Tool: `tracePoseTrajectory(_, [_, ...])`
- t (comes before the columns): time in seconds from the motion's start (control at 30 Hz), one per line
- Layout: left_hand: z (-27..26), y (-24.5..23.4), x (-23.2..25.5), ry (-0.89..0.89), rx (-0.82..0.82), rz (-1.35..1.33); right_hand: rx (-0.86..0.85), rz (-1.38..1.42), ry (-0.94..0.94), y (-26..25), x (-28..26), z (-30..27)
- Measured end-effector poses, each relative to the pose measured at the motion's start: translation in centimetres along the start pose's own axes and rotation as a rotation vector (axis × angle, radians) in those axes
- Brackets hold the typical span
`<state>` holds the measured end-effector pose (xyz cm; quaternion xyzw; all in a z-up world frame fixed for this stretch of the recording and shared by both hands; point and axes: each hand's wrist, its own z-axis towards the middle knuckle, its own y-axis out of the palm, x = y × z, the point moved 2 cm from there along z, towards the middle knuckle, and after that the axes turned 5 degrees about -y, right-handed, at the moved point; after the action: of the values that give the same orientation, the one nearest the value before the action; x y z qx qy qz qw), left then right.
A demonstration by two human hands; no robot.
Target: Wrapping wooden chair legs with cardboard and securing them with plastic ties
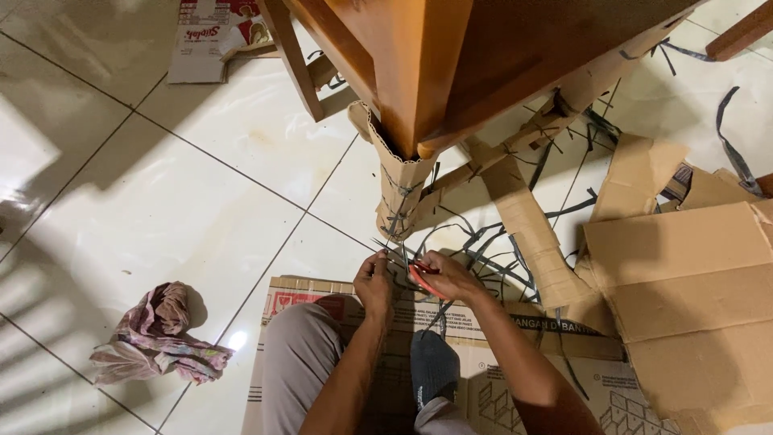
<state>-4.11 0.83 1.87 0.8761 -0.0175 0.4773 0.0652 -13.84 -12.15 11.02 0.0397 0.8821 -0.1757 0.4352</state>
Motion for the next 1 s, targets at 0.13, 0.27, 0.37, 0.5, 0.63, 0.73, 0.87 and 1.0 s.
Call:
tracePoseTrajectory(0.13, [1.3, -0.4, -1.3, -0.010, -0.007, -0.019, -0.001, 0.025, -0.016, 0.5, 1.4, 1.1])
tracePoseTrajectory(0.27, [1.1, -0.7, -1.0, -0.012, -0.006, -0.007, 0.053, 0.170, 0.013, 0.9, 1.9, 0.6])
tracePoseTrajectory(0.37, [0.0, -0.5, 0.0, -0.018, 0.008, 0.001, 0.074, 0.179, 0.018, 1.0, 3.5, 1.1])
tracePoseTrajectory(0.5, [-0.2, -0.7, -0.4, -0.011, 0.027, 0.003, 0.079, -0.095, -0.022, 1.3, 3.8, 0.2])
tracePoseTrajectory(0.63, [0.9, -0.9, -1.5, 0.002, 0.005, 0.000, 0.153, -0.173, -0.019, 1.1, 7.5, 0.4])
tracePoseTrajectory(0.73, [0.7, -1.0, -2.8, -0.018, -0.028, -0.013, 0.300, -0.346, 0.012, -0.2, 9.0, -1.1])
tracePoseTrajectory(0.87, [1.0, -0.8, -4.4, -0.020, -0.173, -0.016, 0.450, -0.485, -0.016, -2.2, 8.4, -3.5])
tracePoseTrajectory(1.0, [-1.7, -0.7, -1.9, -0.037, -0.332, -0.038, 0.571, -0.704, -0.066, -2.3, 13.3, -1.6])
